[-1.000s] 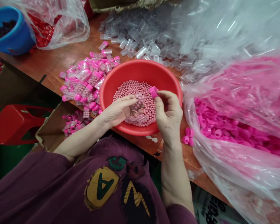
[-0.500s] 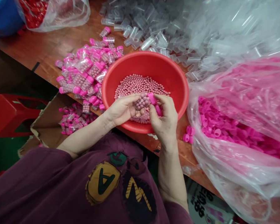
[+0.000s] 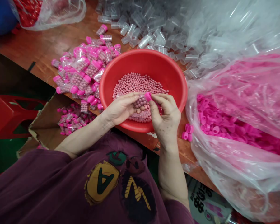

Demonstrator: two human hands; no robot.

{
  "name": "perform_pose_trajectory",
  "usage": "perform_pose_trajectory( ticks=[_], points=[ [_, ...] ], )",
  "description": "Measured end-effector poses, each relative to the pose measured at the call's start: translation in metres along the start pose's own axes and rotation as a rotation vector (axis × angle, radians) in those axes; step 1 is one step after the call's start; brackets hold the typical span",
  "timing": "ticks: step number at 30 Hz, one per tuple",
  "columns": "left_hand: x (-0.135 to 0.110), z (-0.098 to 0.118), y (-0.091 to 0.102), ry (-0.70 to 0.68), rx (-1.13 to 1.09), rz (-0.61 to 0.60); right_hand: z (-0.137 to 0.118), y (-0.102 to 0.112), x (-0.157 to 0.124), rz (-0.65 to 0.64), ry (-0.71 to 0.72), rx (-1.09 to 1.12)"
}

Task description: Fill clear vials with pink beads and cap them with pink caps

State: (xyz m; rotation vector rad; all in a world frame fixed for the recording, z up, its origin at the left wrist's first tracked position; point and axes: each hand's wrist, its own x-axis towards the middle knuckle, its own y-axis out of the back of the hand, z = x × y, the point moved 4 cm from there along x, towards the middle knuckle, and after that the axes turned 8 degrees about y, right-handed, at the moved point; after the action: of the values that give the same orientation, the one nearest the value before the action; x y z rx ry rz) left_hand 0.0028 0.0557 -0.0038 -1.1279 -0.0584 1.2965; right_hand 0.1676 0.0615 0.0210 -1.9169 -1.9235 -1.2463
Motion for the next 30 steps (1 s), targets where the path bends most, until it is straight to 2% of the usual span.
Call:
perform_pose_trajectory(
  ticks=[5, 9, 13, 15, 17, 20, 22, 24, 27, 30],
  points=[
    [0.001, -0.002, 0.002, -0.002, -0.053, -0.019, 0.000, 0.004, 0.004, -0.087, 0.127, -0.077],
    [0.003, -0.002, 0.004, 0.004, -0.067, 0.008, 0.017, 0.007, 0.003, -0.178, 0.192, -0.152],
    [0.005, -0.001, 0.004, 0.004, -0.075, 0.014, 0.036, 0.006, -0.001, -0.211, 0.214, -0.260],
    [0.006, -0.001, 0.003, 0.011, -0.070, 0.003, 0.041, 0.005, -0.002, -0.184, 0.203, -0.302],
    [0.005, -0.001, 0.003, 0.016, -0.070, 0.000, 0.038, 0.005, 0.000, -0.087, 0.167, -0.296],
    [0.002, -0.001, 0.002, 0.012, -0.064, -0.005, 0.028, 0.005, 0.003, 0.055, -0.003, -0.122],
    [0.001, -0.001, 0.002, 0.007, -0.065, -0.009, 0.021, 0.000, 0.004, 0.064, -0.132, 0.031],
    [0.001, -0.002, 0.002, -0.002, -0.074, -0.007, 0.013, -0.006, 0.003, 0.031, -0.191, 0.111],
    [0.002, -0.004, 0.003, -0.019, -0.065, -0.009, 0.005, -0.013, 0.003, 0.024, -0.171, 0.092],
    [0.002, -0.004, 0.004, -0.045, -0.028, 0.006, 0.001, -0.014, 0.003, 0.010, -0.105, -0.019]
  ],
)
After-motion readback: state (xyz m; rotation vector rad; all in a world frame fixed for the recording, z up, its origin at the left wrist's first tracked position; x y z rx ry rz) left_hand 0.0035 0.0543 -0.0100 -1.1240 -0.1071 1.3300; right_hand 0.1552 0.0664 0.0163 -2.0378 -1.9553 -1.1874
